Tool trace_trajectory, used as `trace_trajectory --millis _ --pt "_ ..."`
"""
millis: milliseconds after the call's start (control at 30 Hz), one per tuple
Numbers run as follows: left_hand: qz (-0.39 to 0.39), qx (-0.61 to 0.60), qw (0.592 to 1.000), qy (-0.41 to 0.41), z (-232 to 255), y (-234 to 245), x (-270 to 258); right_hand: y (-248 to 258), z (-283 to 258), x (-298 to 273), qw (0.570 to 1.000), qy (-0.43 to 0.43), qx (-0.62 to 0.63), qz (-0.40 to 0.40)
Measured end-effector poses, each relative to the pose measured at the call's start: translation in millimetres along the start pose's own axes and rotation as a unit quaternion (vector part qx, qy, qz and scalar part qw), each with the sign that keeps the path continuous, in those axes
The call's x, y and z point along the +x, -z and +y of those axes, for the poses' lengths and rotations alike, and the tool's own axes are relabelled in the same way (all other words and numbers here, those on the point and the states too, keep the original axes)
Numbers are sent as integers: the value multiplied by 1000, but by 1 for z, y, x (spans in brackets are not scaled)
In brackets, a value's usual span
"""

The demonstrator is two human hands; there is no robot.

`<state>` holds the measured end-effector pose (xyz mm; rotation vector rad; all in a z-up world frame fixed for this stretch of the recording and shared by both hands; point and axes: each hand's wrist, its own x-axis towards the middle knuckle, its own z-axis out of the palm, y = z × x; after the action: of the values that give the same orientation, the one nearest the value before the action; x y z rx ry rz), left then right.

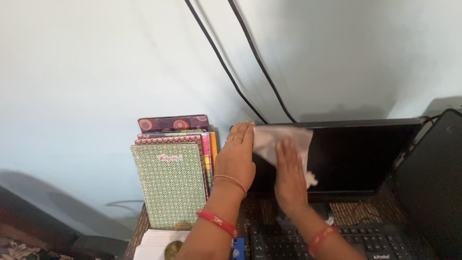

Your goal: The person wipes a desk surface and several items using a white cloth. They clean a pen holder, a computer monitor, a keyboard, and a mouse, then wipe a notebook and a tied package on the desk.

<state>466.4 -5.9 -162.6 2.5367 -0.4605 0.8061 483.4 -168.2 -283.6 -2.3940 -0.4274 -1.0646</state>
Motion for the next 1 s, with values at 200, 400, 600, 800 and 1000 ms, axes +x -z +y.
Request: trace_trajectory --millis 200,400,600,800,1000 --pt "-42 -5 999 -2 3 5 0 37 14 61 985 132 -113 -8" --pt "-15 32 999 -26 1 2 1 92 96 53 984 16 -139 108" --pt "-13 6 1000 -13 1 -2 1 91 170 28 977 -99 -71 173" --pt "-1 -12 1000 -20 -1 -1 0 20 149 -9 941 -244 58 228" --pt "2 -26 999 -19 -8 -9 -5 -53 41 -25 993 -24 -100 64"
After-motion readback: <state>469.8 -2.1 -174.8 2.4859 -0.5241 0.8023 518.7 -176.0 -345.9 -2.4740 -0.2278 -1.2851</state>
